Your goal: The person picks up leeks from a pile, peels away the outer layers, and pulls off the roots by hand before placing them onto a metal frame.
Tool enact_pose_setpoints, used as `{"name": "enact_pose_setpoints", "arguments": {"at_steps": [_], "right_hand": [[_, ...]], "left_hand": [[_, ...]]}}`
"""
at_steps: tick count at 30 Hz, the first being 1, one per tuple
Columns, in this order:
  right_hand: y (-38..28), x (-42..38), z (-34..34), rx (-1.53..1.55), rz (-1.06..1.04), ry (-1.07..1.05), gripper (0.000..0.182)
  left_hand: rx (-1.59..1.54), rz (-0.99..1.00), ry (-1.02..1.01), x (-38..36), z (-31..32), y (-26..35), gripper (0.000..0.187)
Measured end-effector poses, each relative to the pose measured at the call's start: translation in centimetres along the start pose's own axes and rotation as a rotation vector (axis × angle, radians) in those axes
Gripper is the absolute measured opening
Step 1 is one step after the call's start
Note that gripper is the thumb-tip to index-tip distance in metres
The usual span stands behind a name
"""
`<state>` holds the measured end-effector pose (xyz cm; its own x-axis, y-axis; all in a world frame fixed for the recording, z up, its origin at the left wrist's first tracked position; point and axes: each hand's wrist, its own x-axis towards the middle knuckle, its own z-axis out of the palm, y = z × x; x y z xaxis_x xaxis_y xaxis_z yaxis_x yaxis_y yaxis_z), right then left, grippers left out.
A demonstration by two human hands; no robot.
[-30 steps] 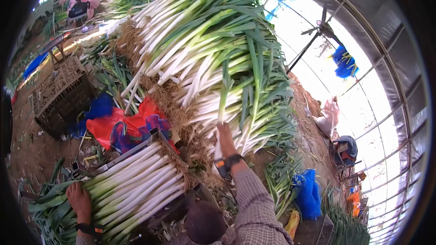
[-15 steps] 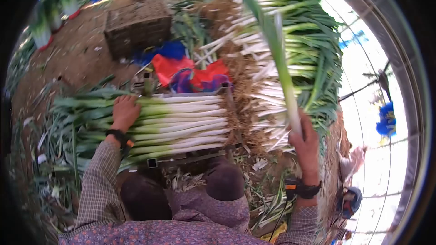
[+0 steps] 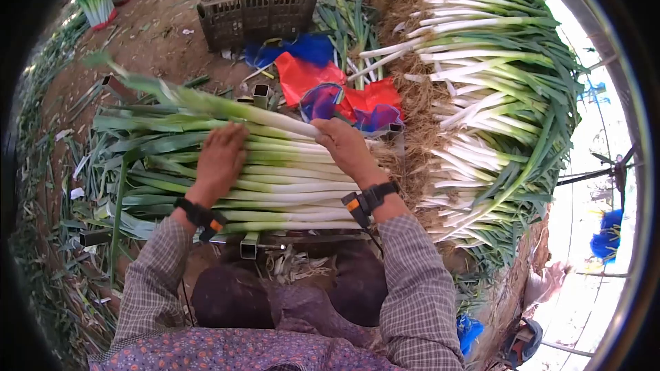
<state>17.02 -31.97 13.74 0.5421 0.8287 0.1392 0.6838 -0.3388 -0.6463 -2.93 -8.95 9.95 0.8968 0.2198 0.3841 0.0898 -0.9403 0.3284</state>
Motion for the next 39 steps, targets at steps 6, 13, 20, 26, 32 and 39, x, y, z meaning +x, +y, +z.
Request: {"name": "enact_pose_setpoints", "arguments": {"at_steps": [6, 13, 20, 26, 32, 39], "right_hand": [[4.7, -2.6, 2.5, -0.311, -0.003, -0.069, 0.032], [4.5, -0.3, 1.9, -0.291, -0.009, 0.044, 0.024], [4.9, -1.9, 3.0, -0.362, 0.120, -0.044, 0.030], [7.5, -1.4, 5.2, -0.506, -0.045, 0.125, 0.019], [7.0, -1.2, 4.5, -0.370, -0.037, 0.227, 0.017], [5.7, -3.0, 2.8, -0.167, -0.010, 0.162, 0.018]], "left_hand": [[-0.291, 0.074, 0.060, -1.4, -3.2, 1.3, 0.024], [0.162, -0.029, -0.077, 5.8, -0.6, -3.7, 0.012], [0.214, -0.066, -0.151, 3.2, -1.9, -0.9, 0.020], [0.203, -0.147, -0.270, 4.4, -1.4, -0.6, 0.021], [0.225, -0.040, -0.087, 5.2, 0.0, -0.5, 0.023], [0.112, -0.151, -0.231, 4.1, -2.8, 0.5, 0.018]]}}
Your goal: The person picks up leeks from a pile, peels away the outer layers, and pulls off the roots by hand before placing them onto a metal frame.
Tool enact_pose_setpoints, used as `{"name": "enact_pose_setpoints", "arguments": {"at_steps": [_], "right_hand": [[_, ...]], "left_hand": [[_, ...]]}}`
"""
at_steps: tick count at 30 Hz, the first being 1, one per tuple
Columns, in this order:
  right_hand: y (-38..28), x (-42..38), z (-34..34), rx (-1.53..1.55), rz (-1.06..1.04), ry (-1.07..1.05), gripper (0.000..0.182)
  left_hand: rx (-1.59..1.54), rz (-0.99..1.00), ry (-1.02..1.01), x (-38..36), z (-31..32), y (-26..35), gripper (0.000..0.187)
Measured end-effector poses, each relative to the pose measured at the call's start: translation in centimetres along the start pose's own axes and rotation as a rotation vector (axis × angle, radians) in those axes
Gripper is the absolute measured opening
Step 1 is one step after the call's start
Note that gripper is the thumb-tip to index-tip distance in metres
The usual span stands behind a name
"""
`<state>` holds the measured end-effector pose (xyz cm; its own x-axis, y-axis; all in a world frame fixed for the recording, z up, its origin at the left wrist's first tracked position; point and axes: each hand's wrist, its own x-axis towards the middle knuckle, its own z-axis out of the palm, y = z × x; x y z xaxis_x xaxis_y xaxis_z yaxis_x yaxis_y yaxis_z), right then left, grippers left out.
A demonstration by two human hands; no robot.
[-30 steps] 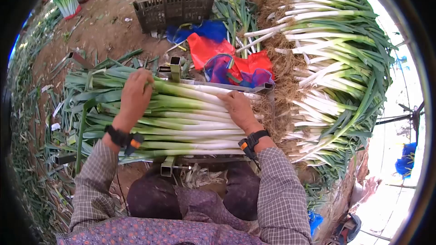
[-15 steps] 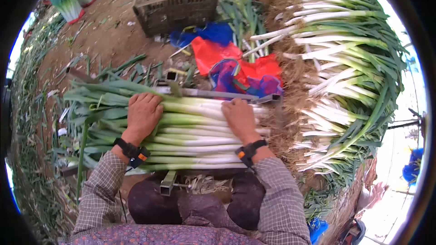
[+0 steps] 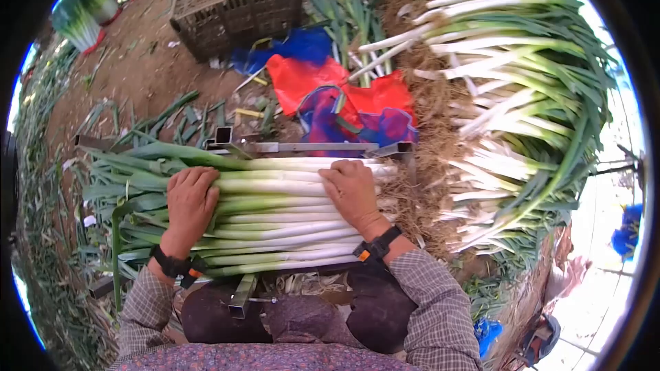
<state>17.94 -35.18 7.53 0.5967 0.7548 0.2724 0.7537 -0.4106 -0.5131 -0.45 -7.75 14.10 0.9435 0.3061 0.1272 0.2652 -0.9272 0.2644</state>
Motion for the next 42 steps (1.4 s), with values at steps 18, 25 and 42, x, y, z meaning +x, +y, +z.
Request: {"name": "enact_pose_setpoints", "arguments": {"at_steps": [18, 25, 42], "right_hand": [[-0.5, -0.5, -2.0, 0.194, 0.052, -0.171, 0.024], [-0.8, 1.1, -1.4, 0.060, 0.066, -0.214, 0.020], [1.6, 1.8, 0.1, -0.184, 0.110, -0.362, 0.030]], "left_hand": [[0.024, 0.102, -0.190, 0.9, -0.9, -0.4, 0.037], [0.225, 0.256, -0.036, 2.7, -0.3, -0.4, 0.034], [0.045, -0.027, -0.235, 3.7, 1.4, -0.7, 0.028]]}}
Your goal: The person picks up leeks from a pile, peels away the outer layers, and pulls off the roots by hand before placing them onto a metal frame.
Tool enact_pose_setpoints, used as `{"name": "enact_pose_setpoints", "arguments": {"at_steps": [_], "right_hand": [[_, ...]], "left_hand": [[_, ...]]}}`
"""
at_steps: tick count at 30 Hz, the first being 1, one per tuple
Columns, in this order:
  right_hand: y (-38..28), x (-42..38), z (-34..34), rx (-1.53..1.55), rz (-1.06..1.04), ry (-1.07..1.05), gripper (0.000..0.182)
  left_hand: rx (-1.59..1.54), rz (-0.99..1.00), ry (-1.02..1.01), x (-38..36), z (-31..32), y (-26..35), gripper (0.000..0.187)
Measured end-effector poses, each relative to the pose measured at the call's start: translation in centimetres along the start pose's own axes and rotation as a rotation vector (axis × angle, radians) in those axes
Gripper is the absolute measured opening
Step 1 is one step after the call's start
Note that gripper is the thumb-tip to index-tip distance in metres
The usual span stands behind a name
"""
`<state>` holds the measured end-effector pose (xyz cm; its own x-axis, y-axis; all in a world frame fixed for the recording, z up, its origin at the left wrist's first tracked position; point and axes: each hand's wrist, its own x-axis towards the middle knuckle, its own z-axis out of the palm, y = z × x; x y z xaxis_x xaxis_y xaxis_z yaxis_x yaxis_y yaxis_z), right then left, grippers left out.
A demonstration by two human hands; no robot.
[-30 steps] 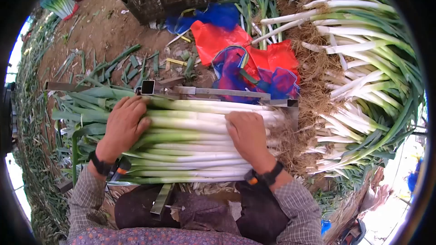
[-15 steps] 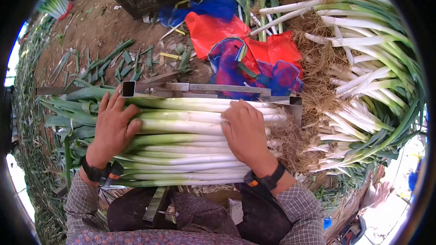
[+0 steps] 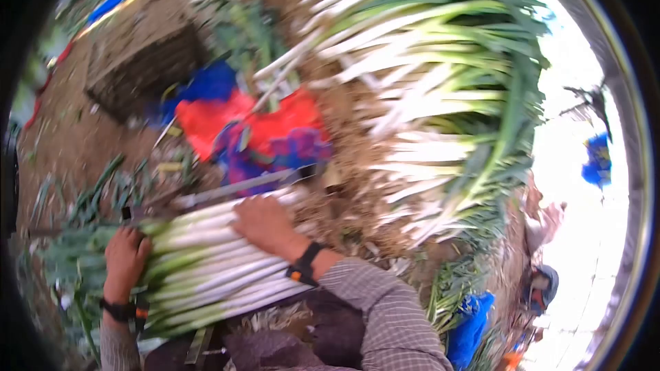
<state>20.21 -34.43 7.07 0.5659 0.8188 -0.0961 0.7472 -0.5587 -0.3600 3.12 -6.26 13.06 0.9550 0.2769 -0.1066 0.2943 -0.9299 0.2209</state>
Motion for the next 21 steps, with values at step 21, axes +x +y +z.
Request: {"name": "enact_pose_setpoints", "arguments": {"at_steps": [21], "right_hand": [[18.0, 7.2, -18.3, 0.703, 0.440, 0.849, 0.022]], "left_hand": [[-0.038, -0.059, 0.172, 0.5, 0.6, -0.2, 0.027]]}}
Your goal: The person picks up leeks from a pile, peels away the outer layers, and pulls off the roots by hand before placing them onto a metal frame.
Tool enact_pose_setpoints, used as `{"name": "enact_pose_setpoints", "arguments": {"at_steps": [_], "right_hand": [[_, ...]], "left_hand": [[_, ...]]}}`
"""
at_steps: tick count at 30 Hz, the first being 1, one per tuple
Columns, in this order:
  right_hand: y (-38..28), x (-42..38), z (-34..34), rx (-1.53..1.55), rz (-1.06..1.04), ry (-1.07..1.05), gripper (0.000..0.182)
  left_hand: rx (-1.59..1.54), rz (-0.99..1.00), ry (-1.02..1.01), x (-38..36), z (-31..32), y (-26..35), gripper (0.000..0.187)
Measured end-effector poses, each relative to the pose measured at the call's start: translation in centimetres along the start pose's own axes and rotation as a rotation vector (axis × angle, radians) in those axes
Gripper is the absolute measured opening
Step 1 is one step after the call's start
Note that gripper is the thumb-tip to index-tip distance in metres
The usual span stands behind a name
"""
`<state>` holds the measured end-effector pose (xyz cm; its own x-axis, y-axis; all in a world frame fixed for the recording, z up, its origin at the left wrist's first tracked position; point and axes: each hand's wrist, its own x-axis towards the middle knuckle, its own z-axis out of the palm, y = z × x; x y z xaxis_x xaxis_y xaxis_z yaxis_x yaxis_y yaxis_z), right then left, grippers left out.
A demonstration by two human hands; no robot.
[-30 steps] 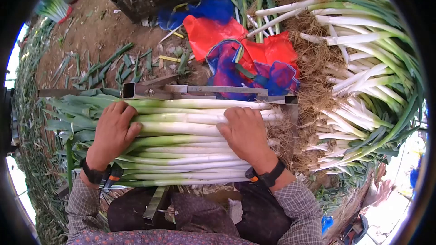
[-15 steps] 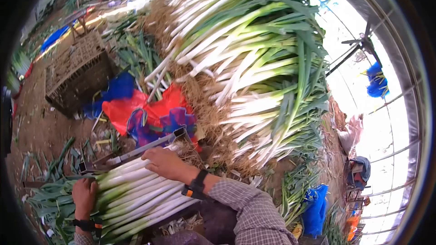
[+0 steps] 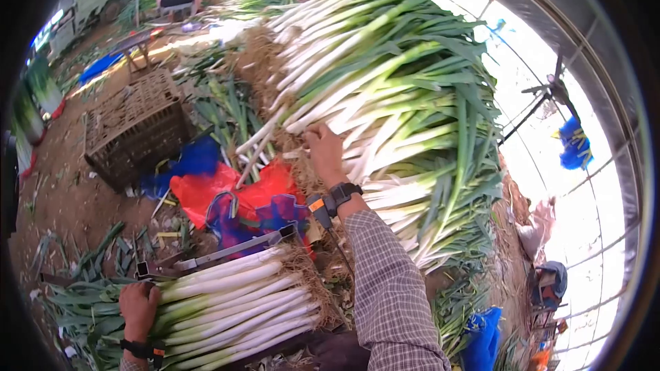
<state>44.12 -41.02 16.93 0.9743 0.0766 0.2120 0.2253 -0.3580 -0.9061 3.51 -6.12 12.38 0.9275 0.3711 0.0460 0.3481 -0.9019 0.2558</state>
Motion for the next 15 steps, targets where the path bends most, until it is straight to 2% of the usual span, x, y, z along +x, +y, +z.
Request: {"name": "enact_pose_setpoints", "arguments": {"at_steps": [2, 3, 7, 10, 11, 14, 15], "right_hand": [[1.4, -0.3, 3.2, -0.059, -0.004, -0.194, 0.023], [1.8, -0.6, 4.6, -0.013, 0.187, -0.352, 0.030], [4.0, -1.4, 11.8, 0.100, 0.447, -0.479, 0.045], [9.8, 2.0, 16.9, 0.087, 0.418, -0.347, 0.044], [8.3, 1.9, 17.4, 0.137, 0.451, -0.279, 0.045], [9.0, 2.9, 19.9, 0.235, 0.510, 0.072, 0.039], [13.4, 4.8, 21.5, 0.278, 0.382, 0.172, 0.037]], "left_hand": [[-0.016, -0.024, -0.014, 0.2, -0.1, 0.1, 0.027], [-0.027, -0.033, 0.022, 0.2, 0.1, 0.1, 0.027], [0.011, -0.057, 0.019, 0.6, 0.5, -0.3, 0.027], [0.031, -0.047, 0.040, 0.6, 1.1, -0.8, 0.027], [0.035, -0.036, 0.063, 0.5, 1.3, -1.0, 0.027], [-0.017, -0.017, 0.114, 0.7, 1.1, -0.4, 0.025], [-0.046, -0.011, 0.130, 0.9, 0.9, -0.2, 0.024]]}}
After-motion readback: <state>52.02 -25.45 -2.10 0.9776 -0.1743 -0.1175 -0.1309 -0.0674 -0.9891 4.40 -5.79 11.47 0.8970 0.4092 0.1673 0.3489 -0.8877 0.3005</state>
